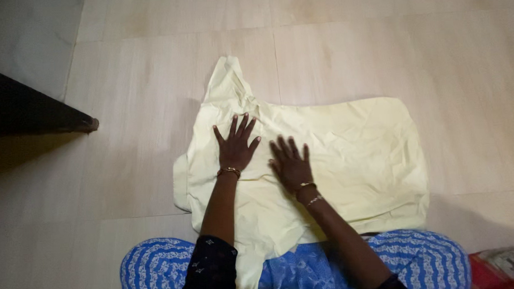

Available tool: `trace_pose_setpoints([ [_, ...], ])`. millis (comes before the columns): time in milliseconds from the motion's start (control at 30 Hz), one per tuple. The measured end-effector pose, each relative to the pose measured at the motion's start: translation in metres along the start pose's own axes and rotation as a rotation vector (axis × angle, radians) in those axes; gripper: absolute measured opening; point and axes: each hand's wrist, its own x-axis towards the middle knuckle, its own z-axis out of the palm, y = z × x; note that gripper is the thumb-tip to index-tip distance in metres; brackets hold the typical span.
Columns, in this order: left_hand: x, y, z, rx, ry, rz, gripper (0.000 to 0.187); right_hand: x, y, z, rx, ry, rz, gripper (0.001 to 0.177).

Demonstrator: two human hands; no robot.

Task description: The person folds a yellow shirt and a blue shirt by hand on the floor and then places the folded garments into a large bag.

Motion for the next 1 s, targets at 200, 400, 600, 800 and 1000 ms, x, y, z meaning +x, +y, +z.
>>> trace_pose_setpoints([
  [200,0.008,-0.029,-0.014,0.016,-0.111,-0.021,0.066,0.014,0.035,0.030,0.042,0.211,-0.127,0.063],
  [400,0.006,-0.034,-0.015,0.051,-0.045,-0.057,0.068,-0.051,0.255,0.006,-0.052,0.309,0.433,0.068],
  [600,0.012,-0.011,0.006,0.181,0.023,-0.103,0.066,-0.060,0.253,0.016,-0.112,0.391,0.664,0.071],
  [800,0.005,0.032,0.020,-0.121,0.011,0.184,0.062,0.000,0.060,0.030,-0.027,0.261,-0.274,0.057],
  [1000,0.017,0.029,-0.004,-0.010,-0.038,0.086,0.090,0.066,0.095,0.017,0.051,0.166,-0.145,0.058],
])
